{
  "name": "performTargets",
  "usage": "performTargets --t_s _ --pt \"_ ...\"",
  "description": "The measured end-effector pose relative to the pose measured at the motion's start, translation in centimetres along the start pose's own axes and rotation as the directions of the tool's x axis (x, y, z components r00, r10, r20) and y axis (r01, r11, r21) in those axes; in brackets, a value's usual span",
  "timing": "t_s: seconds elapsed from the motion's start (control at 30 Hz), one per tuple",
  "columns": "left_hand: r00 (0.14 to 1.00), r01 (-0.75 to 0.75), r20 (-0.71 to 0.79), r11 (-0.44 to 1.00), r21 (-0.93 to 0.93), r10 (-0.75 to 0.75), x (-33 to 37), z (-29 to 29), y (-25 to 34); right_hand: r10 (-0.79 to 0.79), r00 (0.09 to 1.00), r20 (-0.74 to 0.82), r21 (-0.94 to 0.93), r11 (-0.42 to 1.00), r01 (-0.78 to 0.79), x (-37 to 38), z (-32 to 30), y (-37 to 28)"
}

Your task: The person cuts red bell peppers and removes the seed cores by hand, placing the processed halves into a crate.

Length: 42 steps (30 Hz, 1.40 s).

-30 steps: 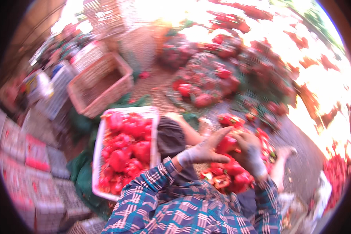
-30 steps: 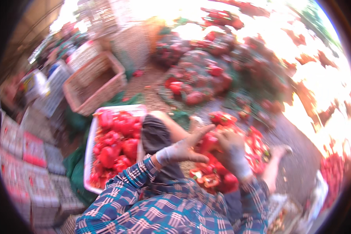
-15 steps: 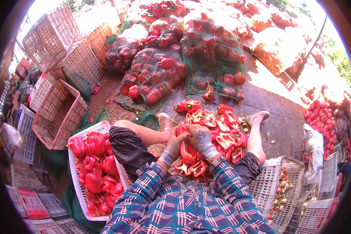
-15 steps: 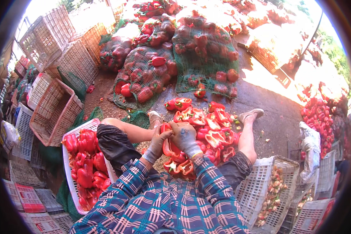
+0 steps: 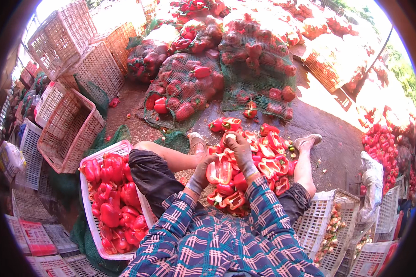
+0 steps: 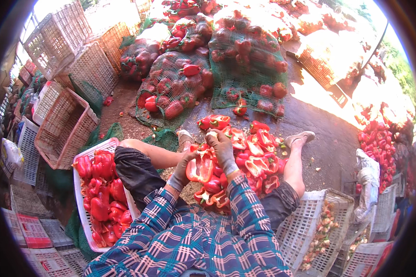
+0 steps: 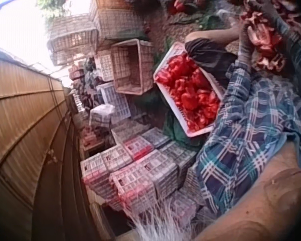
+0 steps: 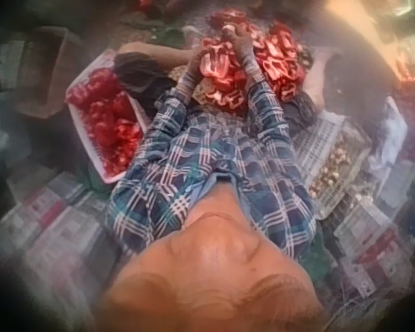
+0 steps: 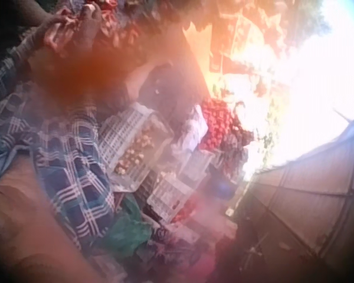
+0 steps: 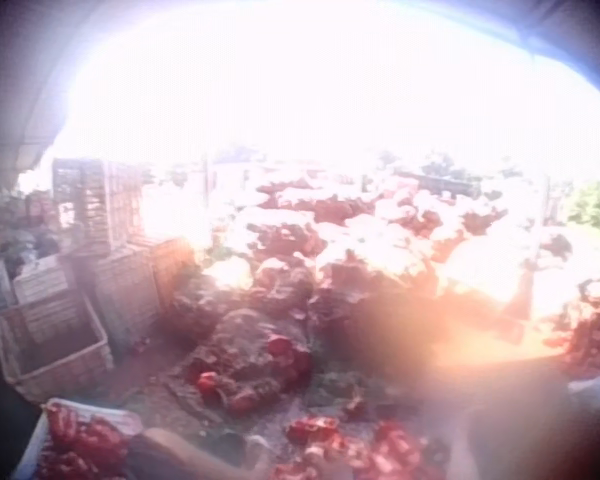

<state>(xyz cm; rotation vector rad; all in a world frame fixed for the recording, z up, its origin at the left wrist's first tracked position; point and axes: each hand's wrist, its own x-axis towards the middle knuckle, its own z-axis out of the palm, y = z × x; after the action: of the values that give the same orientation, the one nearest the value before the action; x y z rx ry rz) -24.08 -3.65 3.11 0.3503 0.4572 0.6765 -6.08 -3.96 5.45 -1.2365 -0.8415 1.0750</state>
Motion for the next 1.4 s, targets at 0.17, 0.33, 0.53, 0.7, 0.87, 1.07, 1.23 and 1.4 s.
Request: performTargets --t_s 0.17,0.33,0.53,0.7,0.87,1.07,1.23,1.4 --pt "0.877 -0.447 -0.056 0.853 0.268 0.477 -8.1 5.7 8.5 -0.245 0.953 -0.178 -0.113 0.967 0.228 -3.4 -5.7 -2.5" --pt "0.257 -0.241 0.182 -0.119 0.963 0.949 -21.4 6.8 20.7 -0.203 0.906 -0.372 -0.318 0.945 0.081 -8.3 -13.8 -3.9" --pt "0.365 0.628 0.326 -0.489 0.605 0.872 -23.2 -5.2 24.2 -0.186 0.906 -0.379 -0.190 0.974 0.121 -9.4 -12.2 -3.6" --pt "0.555 0.737 -0.034 -0.472 0.484 0.831 -15.5 -16.4 21.3 -0.299 0.865 -0.404 -0.262 0.943 0.203 -10.2 -10.9 -4.2" --pt "0.487 0.815 -0.102 -0.410 0.409 0.867 -10.4 -19.0 22.8 -0.290 0.824 -0.486 -0.302 0.941 0.153 -13.8 -14.2 -5.0" --pt "0.659 0.732 -0.024 -0.633 0.252 0.752 -13.7 -27.6 25.9 -0.562 0.584 -0.585 -0.706 0.707 -0.026 -17.4 -19.9 -9.6" --pt "0.512 0.514 0.201 -0.486 0.707 0.835 -13.1 -23.8 27.1 -0.742 0.339 -0.578 -0.739 0.300 -0.603 -30.8 -30.2 -14.7" --pt "0.411 -0.025 0.291 -0.308 0.951 0.864 -10.5 -4.9 24.2 -0.442 0.238 -0.865 -0.337 0.158 -0.928 -35.9 -31.8 -15.4"
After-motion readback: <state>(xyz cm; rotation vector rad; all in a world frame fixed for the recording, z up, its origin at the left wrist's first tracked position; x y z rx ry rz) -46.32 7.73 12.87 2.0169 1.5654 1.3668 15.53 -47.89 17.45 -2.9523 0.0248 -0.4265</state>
